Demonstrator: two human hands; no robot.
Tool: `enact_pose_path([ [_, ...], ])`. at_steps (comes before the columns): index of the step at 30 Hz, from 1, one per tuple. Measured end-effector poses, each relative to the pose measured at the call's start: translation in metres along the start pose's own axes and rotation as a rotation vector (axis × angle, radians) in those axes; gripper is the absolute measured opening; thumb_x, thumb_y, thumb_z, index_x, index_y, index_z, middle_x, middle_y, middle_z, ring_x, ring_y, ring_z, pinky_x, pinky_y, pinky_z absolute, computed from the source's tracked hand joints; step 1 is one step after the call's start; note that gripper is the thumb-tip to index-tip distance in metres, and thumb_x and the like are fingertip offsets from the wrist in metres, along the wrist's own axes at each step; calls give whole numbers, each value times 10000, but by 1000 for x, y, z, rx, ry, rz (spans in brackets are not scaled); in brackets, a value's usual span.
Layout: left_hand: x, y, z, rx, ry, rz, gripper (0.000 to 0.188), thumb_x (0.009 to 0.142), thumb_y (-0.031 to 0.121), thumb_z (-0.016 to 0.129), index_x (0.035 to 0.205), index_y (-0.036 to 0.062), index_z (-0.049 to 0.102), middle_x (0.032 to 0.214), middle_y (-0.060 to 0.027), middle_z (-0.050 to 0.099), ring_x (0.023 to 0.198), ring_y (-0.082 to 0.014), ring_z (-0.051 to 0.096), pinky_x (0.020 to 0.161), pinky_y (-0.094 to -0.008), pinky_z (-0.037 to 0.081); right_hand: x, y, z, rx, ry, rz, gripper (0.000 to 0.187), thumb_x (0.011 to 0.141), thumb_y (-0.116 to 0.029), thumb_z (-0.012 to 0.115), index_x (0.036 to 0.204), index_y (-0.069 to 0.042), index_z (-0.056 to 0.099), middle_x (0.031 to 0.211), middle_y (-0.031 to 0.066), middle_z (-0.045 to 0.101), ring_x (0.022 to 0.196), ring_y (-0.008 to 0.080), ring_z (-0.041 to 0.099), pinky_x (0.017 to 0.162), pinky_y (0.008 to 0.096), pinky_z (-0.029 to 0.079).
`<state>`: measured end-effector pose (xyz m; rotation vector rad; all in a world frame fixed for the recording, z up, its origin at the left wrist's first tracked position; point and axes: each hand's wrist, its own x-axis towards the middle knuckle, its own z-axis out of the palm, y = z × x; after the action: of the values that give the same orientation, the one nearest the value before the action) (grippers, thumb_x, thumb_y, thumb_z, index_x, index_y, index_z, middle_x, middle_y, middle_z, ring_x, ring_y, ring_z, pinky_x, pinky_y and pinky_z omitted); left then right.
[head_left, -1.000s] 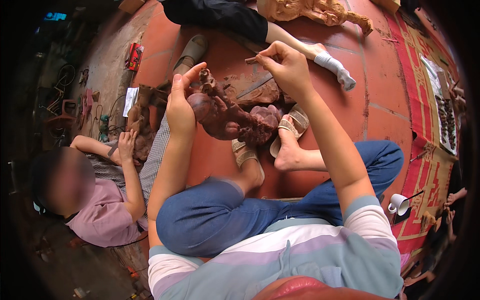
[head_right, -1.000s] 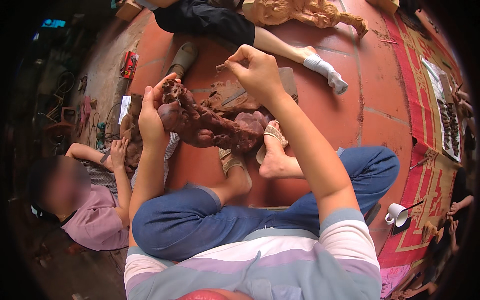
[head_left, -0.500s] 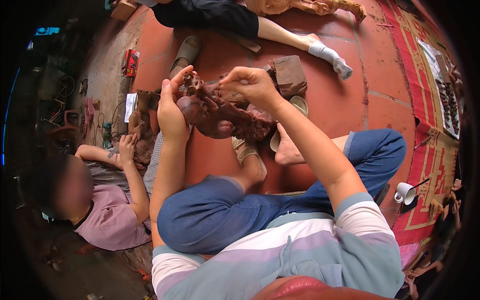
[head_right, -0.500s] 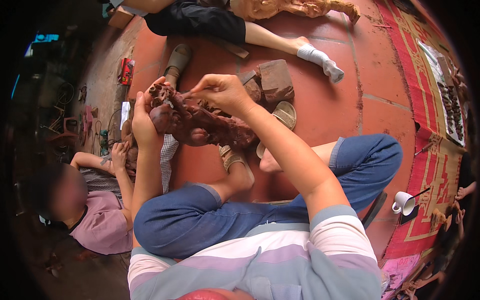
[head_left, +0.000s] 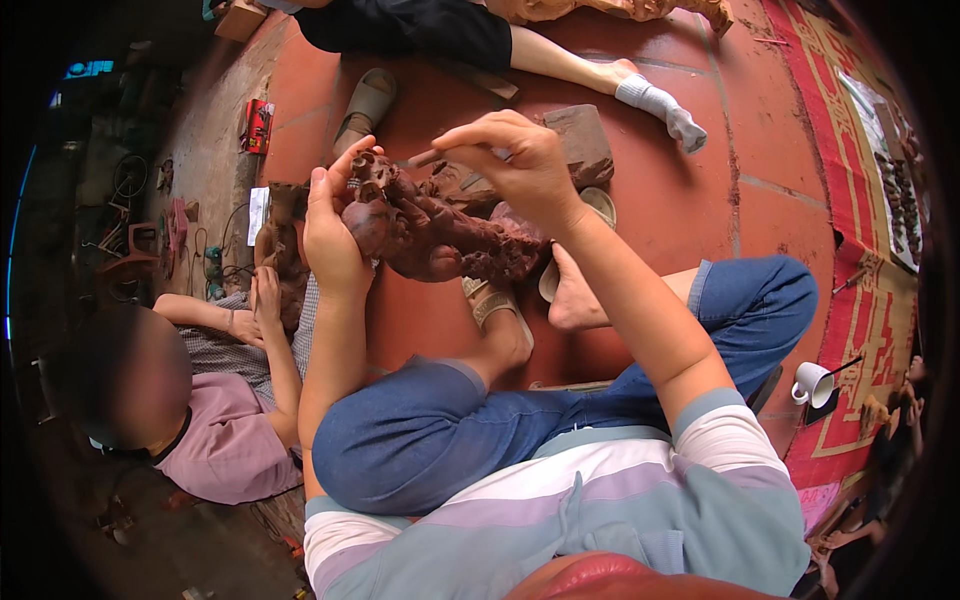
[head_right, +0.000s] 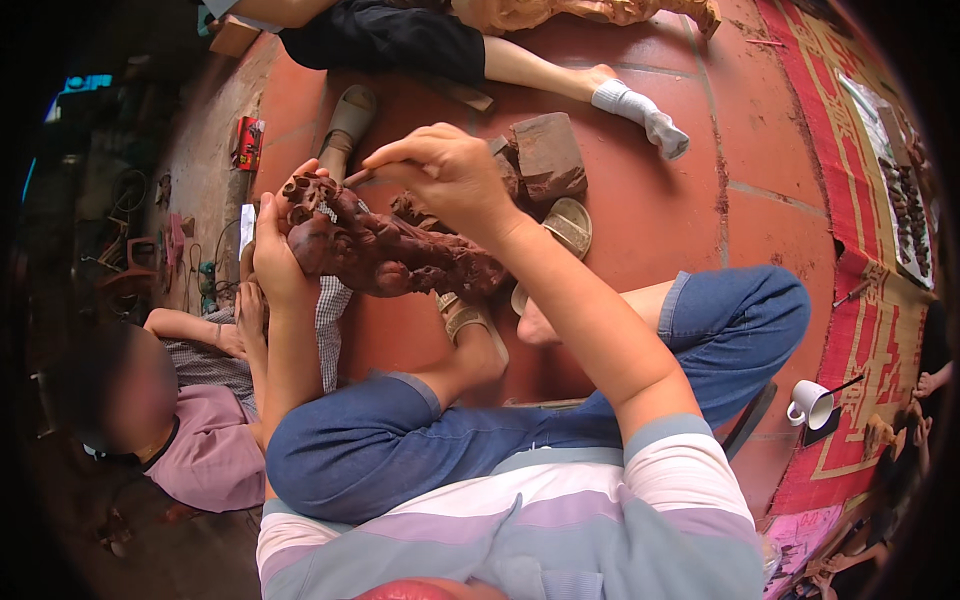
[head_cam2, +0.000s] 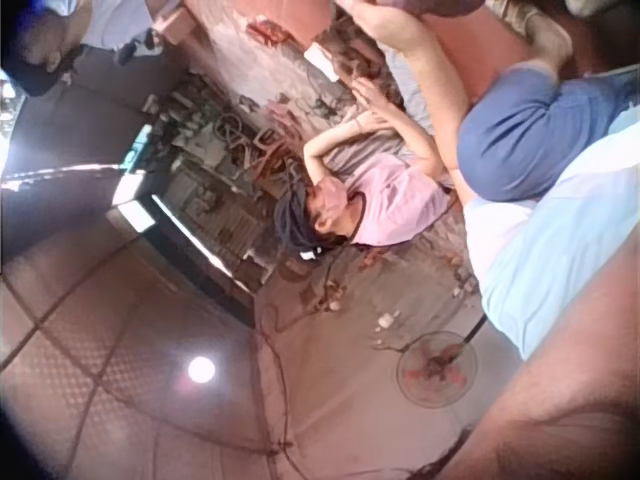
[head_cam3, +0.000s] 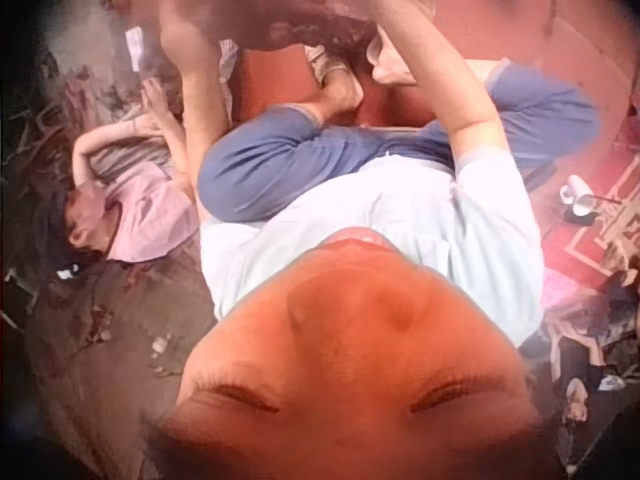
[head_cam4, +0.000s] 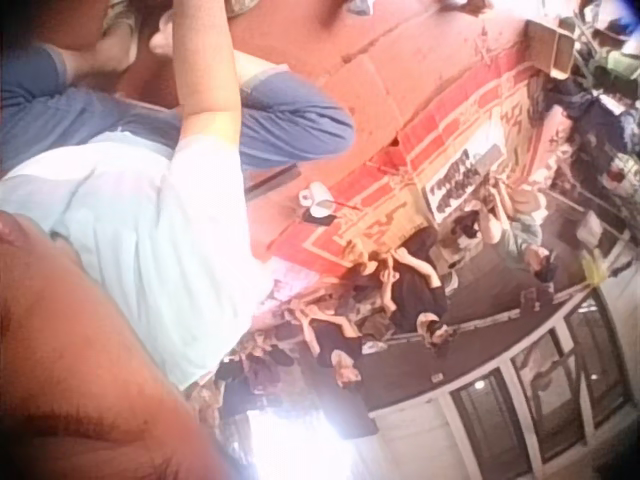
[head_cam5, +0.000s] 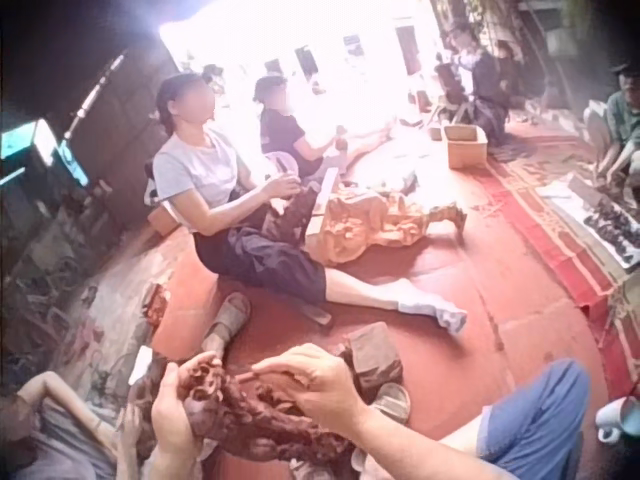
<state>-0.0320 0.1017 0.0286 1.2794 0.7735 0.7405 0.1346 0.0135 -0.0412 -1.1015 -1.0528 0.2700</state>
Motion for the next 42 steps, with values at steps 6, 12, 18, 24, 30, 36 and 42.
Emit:
enact_pose_path([
  [6, 6, 2, 2, 73, -55, 40, 561, 1037, 354, 216, 1270, -30, 552, 1151, -117, 613, 1000, -175, 588, 926, -312, 466, -60, 49, -1, 259, -75, 430, 99, 844, -53, 685, 931, -35, 730, 913, 56, 717, 854, 127, 672, 789, 262, 538],
  [12, -1, 3, 3, 27, 13, 9, 559, 1037, 342, 208, 1277, -37, 542, 1137, -116, 612, 994, -178, 592, 928, -319, 473, -22, -4, 24, 419, -155, 243, 126, 842, -43, 694, 964, -15, 709, 861, 41, 706, 789, 55, 623, 703, 225, 492],
  [18, 6, 0, 0, 60, -48, 44, 556, 1036, 336, 211, 1258, -36, 561, 1135, -114, 621, 1008, -176, 590, 938, -311, 458, -50, 52, -4, 282, -125, 382, 78, 845, -30, 686, 917, -2, 689, 872, 51, 706, 815, 65, 624, 740, 219, 502],
  [24, 5, 1, 2, 17, 34, -22, 558, 1036, 337, 210, 1258, -33, 563, 1130, -112, 624, 1010, -176, 589, 934, -312, 460, -38, 27, 30, 655, -122, 409, 70, 882, -26, 648, 939, 3, 677, 879, 29, 693, 801, 69, 604, 726, 212, 473],
  [30, 1, 1, 5, -27, 26, -23, 565, 1035, 341, 204, 1273, -41, 545, 1128, -120, 627, 1031, -184, 596, 955, -322, 459, -47, 28, 4, 509, 10, 420, 106, 876, -27, 653, 973, 18, 663, 897, 59, 698, 863, 94, 633, 787, 237, 505],
  [36, 4, 3, -1, 39, -21, 11, 564, 1032, 345, 218, 1267, -38, 558, 1096, -97, 629, 968, -153, 582, 899, -282, 460, -43, 48, -6, 93, -255, 293, 52, 874, -23, 661, 906, 14, 678, 881, 66, 704, 858, 86, 642, 763, 240, 512],
  [42, 3, -1, 4, -30, -14, -12, 560, 1029, 350, 220, 1272, -40, 540, 1100, -118, 625, 1010, -182, 595, 904, -312, 487, -4, -3, 13, -87, -240, -105, 106, 800, -119, 696, 903, -106, 714, 778, 82, 670, 733, 253, 626, 694, 348, 503],
])
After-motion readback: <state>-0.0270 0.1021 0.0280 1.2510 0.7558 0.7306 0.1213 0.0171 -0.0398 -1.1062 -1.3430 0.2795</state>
